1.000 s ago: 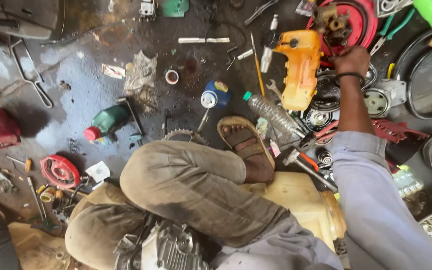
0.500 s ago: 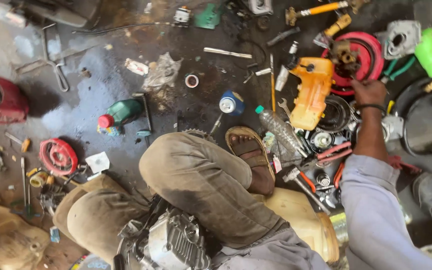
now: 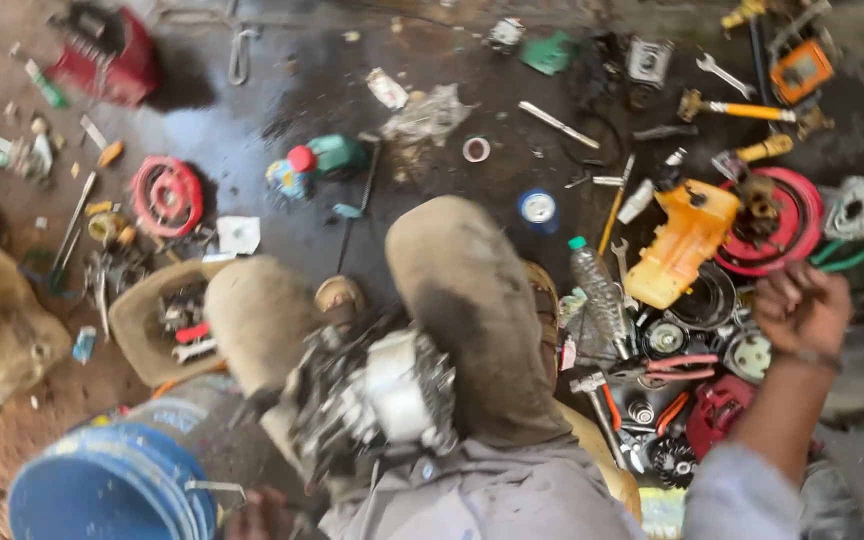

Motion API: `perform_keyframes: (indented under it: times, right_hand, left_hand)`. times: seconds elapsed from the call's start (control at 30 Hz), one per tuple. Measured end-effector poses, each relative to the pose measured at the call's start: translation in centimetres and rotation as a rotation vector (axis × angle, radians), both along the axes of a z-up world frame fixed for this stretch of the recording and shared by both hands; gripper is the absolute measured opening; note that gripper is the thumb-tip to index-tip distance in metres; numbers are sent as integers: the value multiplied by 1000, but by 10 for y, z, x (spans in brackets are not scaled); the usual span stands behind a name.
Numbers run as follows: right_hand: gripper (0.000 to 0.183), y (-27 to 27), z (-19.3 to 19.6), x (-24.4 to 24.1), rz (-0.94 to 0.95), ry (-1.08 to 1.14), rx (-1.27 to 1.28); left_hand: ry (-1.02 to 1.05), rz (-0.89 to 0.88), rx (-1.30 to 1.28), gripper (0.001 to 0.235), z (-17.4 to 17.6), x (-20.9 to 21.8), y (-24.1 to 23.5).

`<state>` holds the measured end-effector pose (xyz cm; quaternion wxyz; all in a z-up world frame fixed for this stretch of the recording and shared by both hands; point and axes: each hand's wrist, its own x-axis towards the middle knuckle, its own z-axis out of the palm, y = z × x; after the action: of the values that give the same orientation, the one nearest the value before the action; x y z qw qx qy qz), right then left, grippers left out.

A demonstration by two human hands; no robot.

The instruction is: The recorder is repairing or assembling a mechanical engine component, possibly a carburetor or part of a small engine, using various tools.

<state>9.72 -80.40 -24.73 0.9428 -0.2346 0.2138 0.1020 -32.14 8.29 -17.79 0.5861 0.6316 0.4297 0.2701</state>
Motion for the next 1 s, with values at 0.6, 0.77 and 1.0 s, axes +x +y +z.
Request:
perform_keyframes:
  times: [0.6, 0.77, 1.0]
  right_hand:
    - [11, 479, 374, -44, 475, -574, -367]
    - [13, 538, 370, -82, 616, -915, -975]
    - [52, 533, 372, -63, 543, -474, 123]
  left_hand:
    - [-442, -342, -1374, 62, 290, 320, -278]
    - [-584, -407, -1452, 59, 271, 306, -262]
    - [-673, -246, -1540, 53, 252, 291, -244]
